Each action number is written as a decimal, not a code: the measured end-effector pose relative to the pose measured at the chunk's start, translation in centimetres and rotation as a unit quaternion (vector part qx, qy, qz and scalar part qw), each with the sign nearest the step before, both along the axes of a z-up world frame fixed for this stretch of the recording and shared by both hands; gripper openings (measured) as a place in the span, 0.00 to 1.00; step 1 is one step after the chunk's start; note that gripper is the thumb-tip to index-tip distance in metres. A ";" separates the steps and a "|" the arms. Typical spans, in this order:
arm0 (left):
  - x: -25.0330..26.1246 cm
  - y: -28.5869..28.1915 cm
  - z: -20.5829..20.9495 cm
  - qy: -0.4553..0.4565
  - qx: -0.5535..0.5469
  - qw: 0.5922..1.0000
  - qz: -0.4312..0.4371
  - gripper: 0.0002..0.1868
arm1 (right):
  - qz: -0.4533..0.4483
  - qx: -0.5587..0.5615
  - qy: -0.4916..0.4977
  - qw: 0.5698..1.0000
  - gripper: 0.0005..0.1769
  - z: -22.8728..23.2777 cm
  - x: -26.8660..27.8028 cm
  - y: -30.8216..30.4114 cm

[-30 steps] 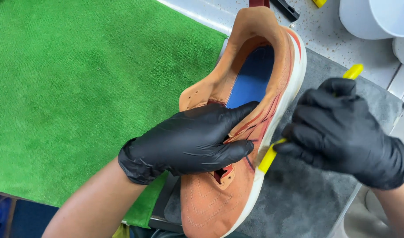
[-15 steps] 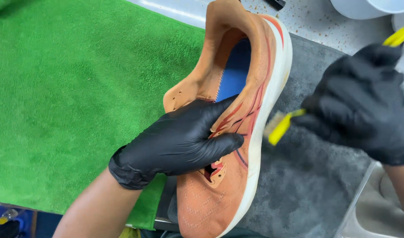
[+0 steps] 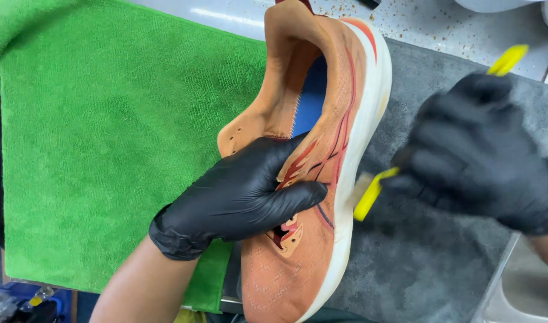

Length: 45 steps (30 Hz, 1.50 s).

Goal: The person scrubs the white midsole of an orange sneaker using a small yellow brush. They rotate the shoe to access different sections of the sole and continue scrubbing along the edges and sides.

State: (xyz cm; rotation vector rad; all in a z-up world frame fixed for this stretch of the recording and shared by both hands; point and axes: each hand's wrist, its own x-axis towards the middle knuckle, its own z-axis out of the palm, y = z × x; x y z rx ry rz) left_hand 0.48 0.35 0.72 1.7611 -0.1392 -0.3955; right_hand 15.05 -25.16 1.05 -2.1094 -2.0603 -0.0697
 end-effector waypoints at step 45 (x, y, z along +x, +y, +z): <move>-0.1 0.4 -0.1 0.058 0.015 0.998 0.011 0.14 | -0.073 0.027 -0.007 0.997 0.22 -2.0 0.2 -0.2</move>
